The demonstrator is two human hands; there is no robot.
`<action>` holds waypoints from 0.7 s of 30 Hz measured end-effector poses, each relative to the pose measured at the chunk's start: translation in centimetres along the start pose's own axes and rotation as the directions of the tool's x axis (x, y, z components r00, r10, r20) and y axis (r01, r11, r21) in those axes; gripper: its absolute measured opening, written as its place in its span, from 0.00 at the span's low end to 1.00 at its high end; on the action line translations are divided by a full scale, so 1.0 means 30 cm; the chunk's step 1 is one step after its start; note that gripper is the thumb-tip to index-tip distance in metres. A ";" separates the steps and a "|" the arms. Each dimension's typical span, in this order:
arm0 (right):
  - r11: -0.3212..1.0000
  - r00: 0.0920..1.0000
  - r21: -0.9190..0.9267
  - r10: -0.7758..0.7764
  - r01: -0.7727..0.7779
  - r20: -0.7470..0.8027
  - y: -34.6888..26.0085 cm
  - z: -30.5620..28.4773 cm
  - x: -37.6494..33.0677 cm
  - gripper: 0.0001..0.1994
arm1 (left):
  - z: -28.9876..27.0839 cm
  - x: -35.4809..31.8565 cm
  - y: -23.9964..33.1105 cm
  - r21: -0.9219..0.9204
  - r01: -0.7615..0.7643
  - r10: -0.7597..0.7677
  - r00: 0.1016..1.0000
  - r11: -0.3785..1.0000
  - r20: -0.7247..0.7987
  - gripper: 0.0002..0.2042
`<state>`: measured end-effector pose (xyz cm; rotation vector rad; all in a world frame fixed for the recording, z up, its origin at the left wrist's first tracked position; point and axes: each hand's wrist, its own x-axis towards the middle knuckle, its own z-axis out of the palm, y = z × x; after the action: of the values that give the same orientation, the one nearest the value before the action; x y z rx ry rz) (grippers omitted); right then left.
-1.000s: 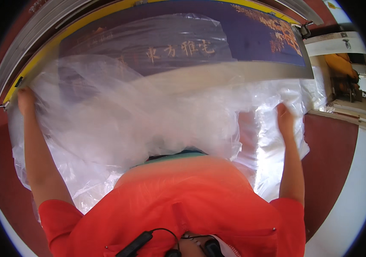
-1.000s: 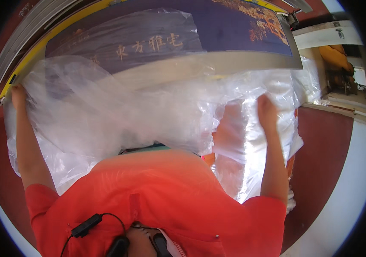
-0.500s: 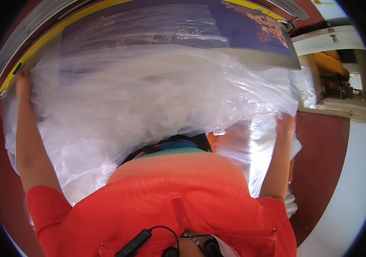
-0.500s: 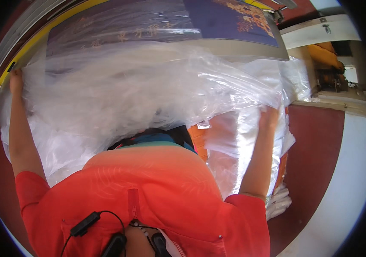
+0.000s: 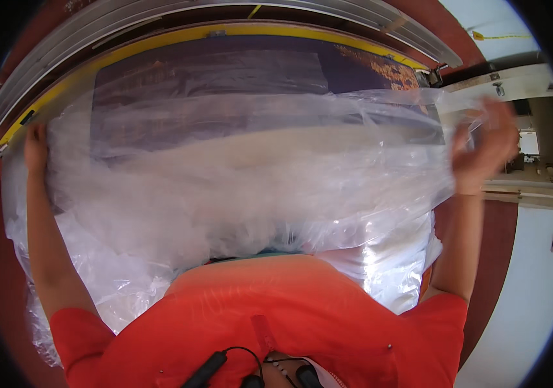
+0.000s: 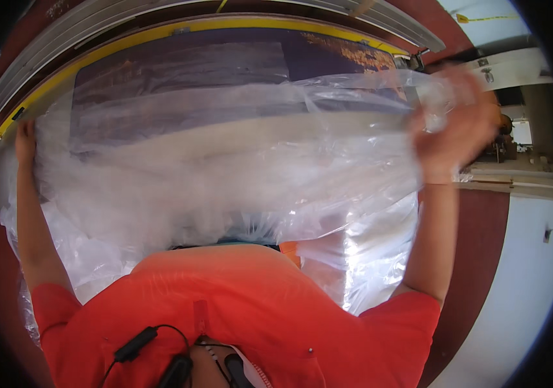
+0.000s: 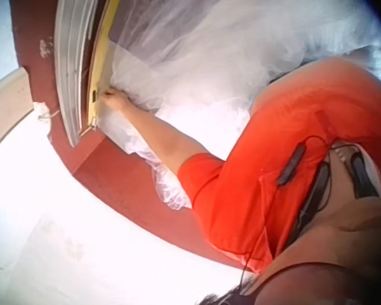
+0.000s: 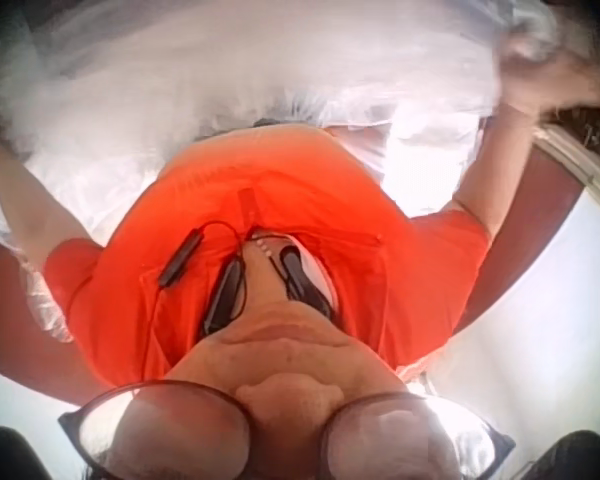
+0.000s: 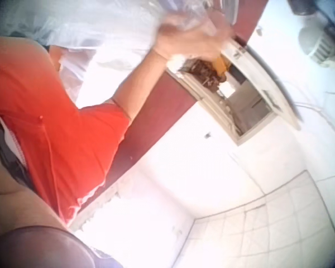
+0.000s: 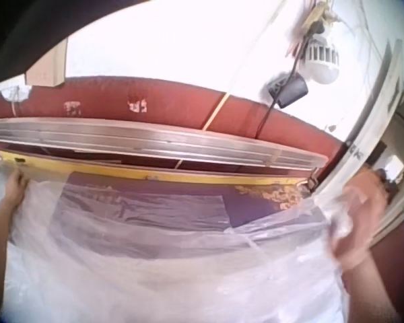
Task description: The person wraps a large, flat sign with a transparent plastic sheet. They repeatedly lift the plastic, smooth it over the surface, and adjust the edges to ensure full coverage of the sign.
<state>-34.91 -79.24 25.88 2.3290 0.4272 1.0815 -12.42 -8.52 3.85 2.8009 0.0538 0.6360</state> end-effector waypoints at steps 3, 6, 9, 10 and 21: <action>0.996 0.826 -0.064 0.092 -0.068 0.556 -0.146 0.222 -0.061 0.19 | 0.012 0.021 0.091 -0.003 0.008 -0.008 1.000 1.000 0.012 0.13; 0.964 0.852 0.103 0.164 -0.246 0.498 -0.178 0.374 -0.072 0.24 | 0.025 0.028 0.139 -0.013 0.018 -0.018 1.000 1.000 -0.001 0.13; 0.844 0.877 0.460 0.025 -0.276 0.480 -0.355 0.402 -0.085 0.29 | -0.001 0.006 0.093 -0.040 -0.016 0.016 1.000 0.999 0.015 0.12; 0.801 0.853 0.533 -0.056 -0.272 0.519 -0.386 0.391 -0.104 0.31 | -0.018 -0.027 0.062 -0.025 0.003 -0.002 1.000 1.000 0.030 0.11; 0.673 0.747 0.465 0.201 -0.575 0.634 -0.390 0.395 -0.018 0.16 | -0.149 -0.129 0.166 -0.067 0.029 -0.025 0.998 0.997 0.060 0.10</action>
<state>-26.78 -73.99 12.33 3.3286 0.0245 0.3902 -17.93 -12.55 7.43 2.7468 0.0569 0.5386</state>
